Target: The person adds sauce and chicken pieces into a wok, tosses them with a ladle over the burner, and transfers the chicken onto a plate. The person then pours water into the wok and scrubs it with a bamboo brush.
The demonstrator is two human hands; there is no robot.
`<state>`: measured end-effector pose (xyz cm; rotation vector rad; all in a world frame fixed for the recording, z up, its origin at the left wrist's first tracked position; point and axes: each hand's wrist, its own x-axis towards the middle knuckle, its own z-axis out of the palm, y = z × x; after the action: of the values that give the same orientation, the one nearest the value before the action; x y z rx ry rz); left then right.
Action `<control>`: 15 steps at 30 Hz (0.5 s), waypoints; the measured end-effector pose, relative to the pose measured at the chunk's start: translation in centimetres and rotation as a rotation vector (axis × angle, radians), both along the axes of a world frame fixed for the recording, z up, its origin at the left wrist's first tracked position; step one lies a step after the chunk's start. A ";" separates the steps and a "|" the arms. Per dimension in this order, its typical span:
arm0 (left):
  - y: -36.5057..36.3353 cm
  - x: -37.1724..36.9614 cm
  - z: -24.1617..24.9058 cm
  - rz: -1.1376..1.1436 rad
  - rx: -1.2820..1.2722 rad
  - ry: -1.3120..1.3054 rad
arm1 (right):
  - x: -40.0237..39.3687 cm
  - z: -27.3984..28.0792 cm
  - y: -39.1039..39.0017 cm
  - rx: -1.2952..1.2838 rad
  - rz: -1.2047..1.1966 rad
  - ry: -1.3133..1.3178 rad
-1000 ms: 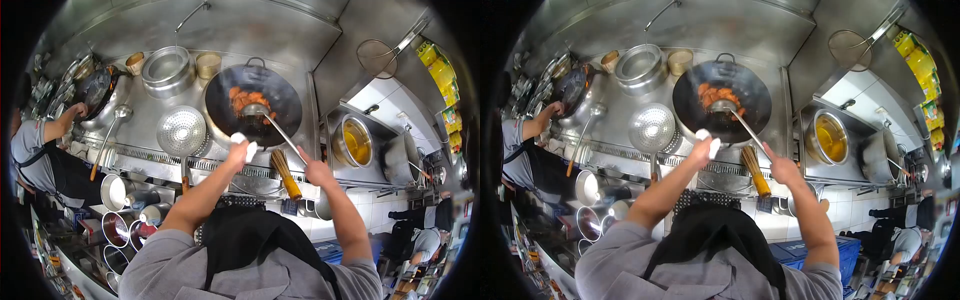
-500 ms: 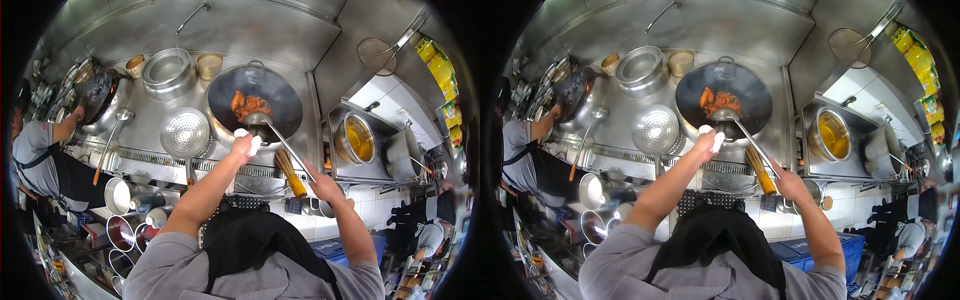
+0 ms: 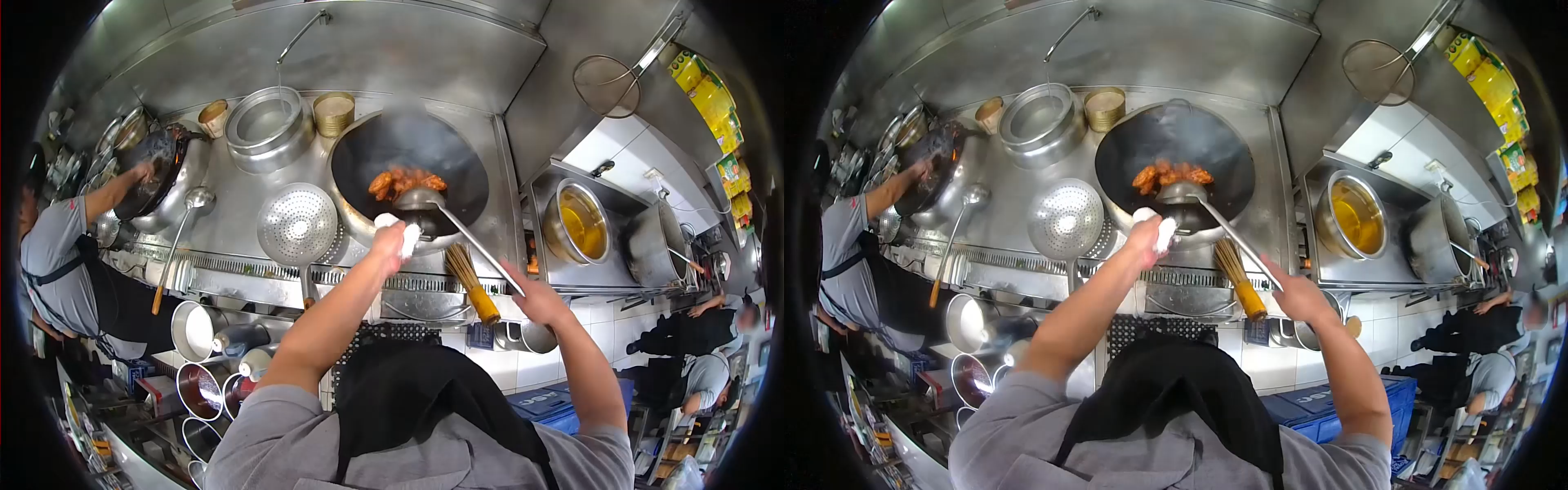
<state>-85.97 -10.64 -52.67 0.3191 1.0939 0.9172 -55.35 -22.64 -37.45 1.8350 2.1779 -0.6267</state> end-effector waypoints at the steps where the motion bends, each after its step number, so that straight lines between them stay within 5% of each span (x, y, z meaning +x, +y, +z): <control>1: 0.9 0.1 -2.0 0.001 0.009 0.015 | -0.5 -0.7 1.2 0.005 -0.005 -0.053; 3: 0.2 0.6 -8.9 0.050 0.140 -0.002 | -2.1 -1.7 3.8 0.031 -0.067 -0.160; 9: -12.3 1.3 -1.5 0.150 0.078 0.087 | -1.8 1.9 1.3 0.059 -0.125 -0.036; 11: -9.4 0.7 1.3 0.223 0.134 -0.068 | 0.9 2.0 -0.8 0.058 -0.035 0.204; 15: -0.6 -0.4 2.9 -0.004 0.016 0.001 | 0.3 1.4 -0.5 -0.031 0.043 0.239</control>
<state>-86.38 -11.20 -49.73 0.3349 1.0865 0.9230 -55.02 -23.15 -36.05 1.7727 2.3327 -0.9073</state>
